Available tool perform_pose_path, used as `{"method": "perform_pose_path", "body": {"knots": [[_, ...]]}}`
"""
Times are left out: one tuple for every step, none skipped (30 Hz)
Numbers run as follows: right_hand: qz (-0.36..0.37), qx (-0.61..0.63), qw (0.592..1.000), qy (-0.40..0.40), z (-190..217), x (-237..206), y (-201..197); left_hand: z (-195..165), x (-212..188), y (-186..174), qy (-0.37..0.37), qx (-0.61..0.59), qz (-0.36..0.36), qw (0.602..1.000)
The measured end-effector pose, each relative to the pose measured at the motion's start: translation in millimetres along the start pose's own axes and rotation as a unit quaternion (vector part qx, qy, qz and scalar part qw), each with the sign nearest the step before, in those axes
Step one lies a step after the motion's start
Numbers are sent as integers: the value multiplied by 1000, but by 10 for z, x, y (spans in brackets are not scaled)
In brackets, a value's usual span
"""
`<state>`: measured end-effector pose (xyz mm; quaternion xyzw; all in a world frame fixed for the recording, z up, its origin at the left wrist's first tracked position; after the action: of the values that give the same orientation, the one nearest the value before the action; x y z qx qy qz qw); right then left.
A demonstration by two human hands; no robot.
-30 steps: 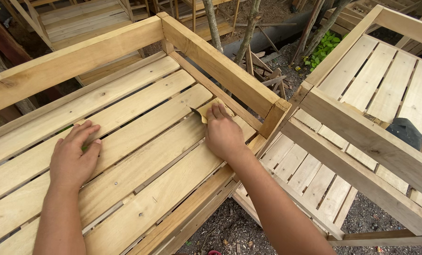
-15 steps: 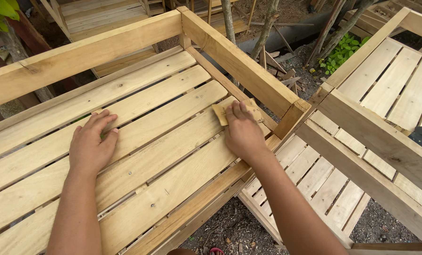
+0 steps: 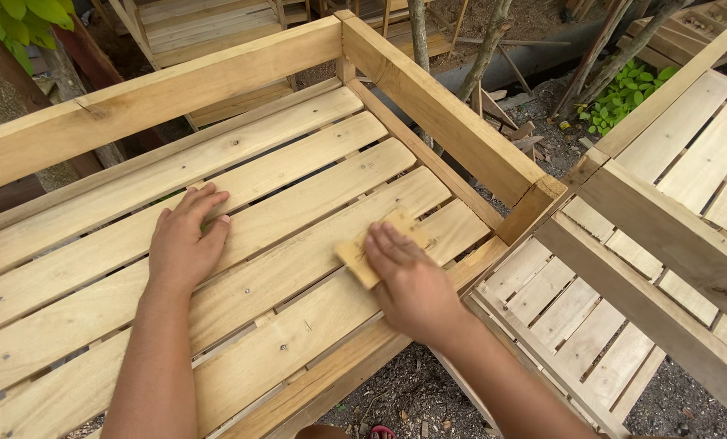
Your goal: The person sands the surface of a wooden crate using a sanding block. They move the block back and forth across the slats and frame, applying pressure to smooth the wood. The person occasionally adjusts the sanding block and continues sanding different sections of the crate.
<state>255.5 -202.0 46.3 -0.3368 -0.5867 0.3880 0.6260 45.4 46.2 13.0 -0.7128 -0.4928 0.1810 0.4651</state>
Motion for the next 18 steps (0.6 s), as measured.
{"method": "perform_pose_path", "body": {"knots": [[16,27,999,-40,88,-114,15,-9,-5,1,1,2,2,1000],[32,52,995,-80,220,-236,51,-16,-10,1,1,5,2,1000],[17,51,996,-67,111,-238,49,-20,-11,-2,3,9,0,1000],[2,50,997,-52,14,-268,42,-24,-11,-6,5,14,0,1000],[-11,51,998,-34,-102,-302,24,-20,-16,-6,0,11,2,1000],[2,29,998,49,-329,-309,-17,-16,-16,-5,-5,8,5,1000],[14,5,991,131,-457,-313,-16,-11,-12,-9,-10,4,6,1000],[0,-8,990,142,-515,-316,-28,-9,-6,-13,-5,3,2,1000],[-11,-22,988,152,-487,-344,-18,-7,-3,-13,-3,1,0,1000],[-23,-36,986,161,-486,-343,-29,-1,-3,-15,0,-1,-3,1000],[-54,-25,994,92,-314,-376,2,3,3,-11,-1,-3,-3,1000],[-85,-14,996,22,-106,-420,19,10,3,-9,-1,-6,-3,1000],[-70,3,998,5,-74,-452,-2,19,-2,-4,-3,-8,-2,1000],[-54,19,998,-11,0,-486,-3,21,-4,-5,7,-9,-5,1000],[-38,36,998,-28,2,-500,-10,26,-14,-5,15,-12,-8,1000],[-29,26,999,24,-75,-493,-20,28,-19,-6,22,-13,-10,1000],[-20,19,997,77,-242,-458,-52,35,-27,-7,24,-15,-9,1000],[-11,11,991,131,-335,-455,-63,38,-32,-9,27,-17,-8,999]]}}
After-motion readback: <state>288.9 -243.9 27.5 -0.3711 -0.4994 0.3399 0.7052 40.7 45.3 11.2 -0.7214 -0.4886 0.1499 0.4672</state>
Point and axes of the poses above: each hand's wrist, its own x-axis towards the middle knuckle, its own y-axis out of the palm, z = x × y, the point moved 3 cm from there along x, towards the middle knuckle
